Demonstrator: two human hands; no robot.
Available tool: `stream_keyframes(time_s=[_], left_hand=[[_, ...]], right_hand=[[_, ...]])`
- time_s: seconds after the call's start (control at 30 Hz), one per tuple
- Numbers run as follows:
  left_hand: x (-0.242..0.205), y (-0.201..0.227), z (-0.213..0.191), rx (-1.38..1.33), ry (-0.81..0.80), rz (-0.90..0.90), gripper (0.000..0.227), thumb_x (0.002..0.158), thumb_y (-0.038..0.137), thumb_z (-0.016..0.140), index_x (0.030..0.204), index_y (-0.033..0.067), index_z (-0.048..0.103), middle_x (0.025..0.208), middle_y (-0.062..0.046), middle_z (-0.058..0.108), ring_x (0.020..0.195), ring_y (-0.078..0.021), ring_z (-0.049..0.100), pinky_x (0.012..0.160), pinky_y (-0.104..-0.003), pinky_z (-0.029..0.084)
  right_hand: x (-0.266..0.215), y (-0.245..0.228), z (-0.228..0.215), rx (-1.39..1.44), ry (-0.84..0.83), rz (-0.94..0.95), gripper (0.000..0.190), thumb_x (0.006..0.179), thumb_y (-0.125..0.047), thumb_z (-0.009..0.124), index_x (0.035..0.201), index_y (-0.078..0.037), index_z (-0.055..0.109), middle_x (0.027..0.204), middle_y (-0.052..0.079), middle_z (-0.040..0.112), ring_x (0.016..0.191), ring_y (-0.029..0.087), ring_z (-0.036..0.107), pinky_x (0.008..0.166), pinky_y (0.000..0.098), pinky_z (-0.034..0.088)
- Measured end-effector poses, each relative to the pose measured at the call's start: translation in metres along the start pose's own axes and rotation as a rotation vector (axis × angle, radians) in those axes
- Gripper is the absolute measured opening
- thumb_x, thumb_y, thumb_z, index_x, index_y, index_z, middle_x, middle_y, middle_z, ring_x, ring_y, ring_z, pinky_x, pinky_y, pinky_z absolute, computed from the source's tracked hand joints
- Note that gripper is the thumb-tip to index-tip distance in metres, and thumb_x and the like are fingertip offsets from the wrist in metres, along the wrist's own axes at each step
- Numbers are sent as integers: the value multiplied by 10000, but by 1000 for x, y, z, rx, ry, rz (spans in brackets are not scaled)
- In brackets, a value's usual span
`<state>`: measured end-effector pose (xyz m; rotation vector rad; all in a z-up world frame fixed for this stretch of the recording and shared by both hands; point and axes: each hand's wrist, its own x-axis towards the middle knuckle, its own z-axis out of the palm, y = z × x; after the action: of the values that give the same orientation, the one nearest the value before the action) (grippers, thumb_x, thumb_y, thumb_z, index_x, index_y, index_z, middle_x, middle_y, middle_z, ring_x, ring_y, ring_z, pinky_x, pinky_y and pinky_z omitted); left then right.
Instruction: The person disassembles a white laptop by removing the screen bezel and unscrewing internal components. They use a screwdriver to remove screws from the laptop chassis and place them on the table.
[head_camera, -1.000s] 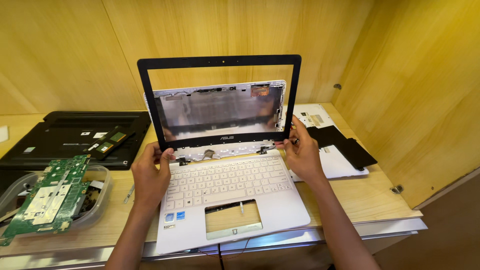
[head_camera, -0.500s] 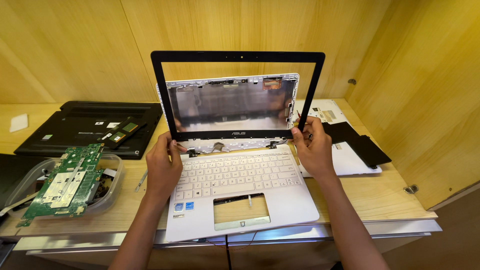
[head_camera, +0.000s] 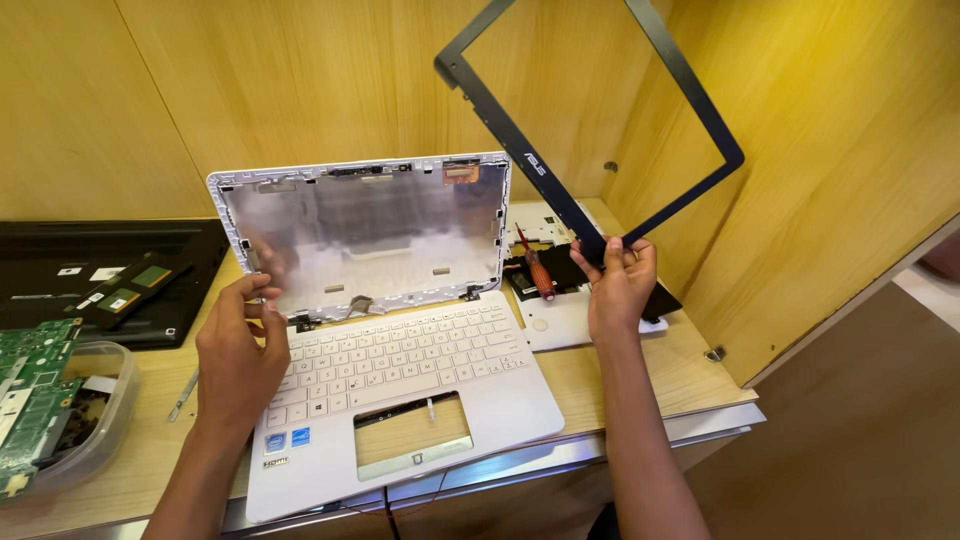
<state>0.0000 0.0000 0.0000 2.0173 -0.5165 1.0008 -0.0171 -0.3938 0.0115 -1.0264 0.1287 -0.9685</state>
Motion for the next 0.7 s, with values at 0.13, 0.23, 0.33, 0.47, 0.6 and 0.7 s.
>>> stream_keyframes(time_s=[0.13, 0.23, 0.33, 0.47, 0.6, 0.7], left_hand=[[-1, 0, 0, 0, 0, -9, 257, 895, -118, 555, 1143, -59, 584, 947, -149, 665, 722, -261, 669, 616, -315, 531], [0, 2, 0, 16, -5, -14, 251, 892, -109, 559, 1135, -54, 588, 944, -139, 666, 734, -255, 674, 621, -314, 535], [0, 2, 0, 20, -14, -15, 247, 895, -105, 556, 1137, -62, 582, 946, -156, 659, 746, -272, 675, 625, -327, 536], [0, 4, -1, 35, -23, -19, 247, 887, -102, 562, 1128, -52, 582, 943, -146, 658, 749, -261, 678, 621, -321, 534], [2, 9, -6, 146, 11, -24, 253, 875, -90, 577, 1124, -45, 576, 949, -130, 654, 762, -252, 684, 627, -341, 547], [4, 5, -5, 185, -4, -108, 247, 888, -18, 596, 1130, -9, 552, 926, -117, 627, 784, -286, 688, 655, -419, 553]], right_hand=[[3, 3, -4, 11, 88, 35, 94, 1008, -59, 465, 1054, -1, 408, 935, 150, 602, 781, 338, 713, 748, 442, 669], [0, -4, -1, -10, 121, 39, 114, 998, -63, 477, 1054, 12, 410, 927, 173, 604, 757, 354, 715, 720, 444, 671], [-1, -4, 1, -35, 143, -22, 121, 960, -61, 504, 997, 9, 413, 855, 192, 607, 709, 356, 712, 673, 423, 673], [-6, -3, 1, -23, 134, -32, 113, 864, -55, 567, 873, 13, 476, 770, 207, 623, 634, 347, 706, 590, 431, 663], [-25, -15, 1, 36, 138, -16, 108, 797, -70, 562, 807, 31, 525, 731, 201, 599, 585, 340, 681, 550, 437, 646], [-49, -36, -3, 45, 99, 42, 88, 815, -35, 559, 850, 31, 512, 782, 207, 611, 674, 350, 698, 646, 453, 661]])
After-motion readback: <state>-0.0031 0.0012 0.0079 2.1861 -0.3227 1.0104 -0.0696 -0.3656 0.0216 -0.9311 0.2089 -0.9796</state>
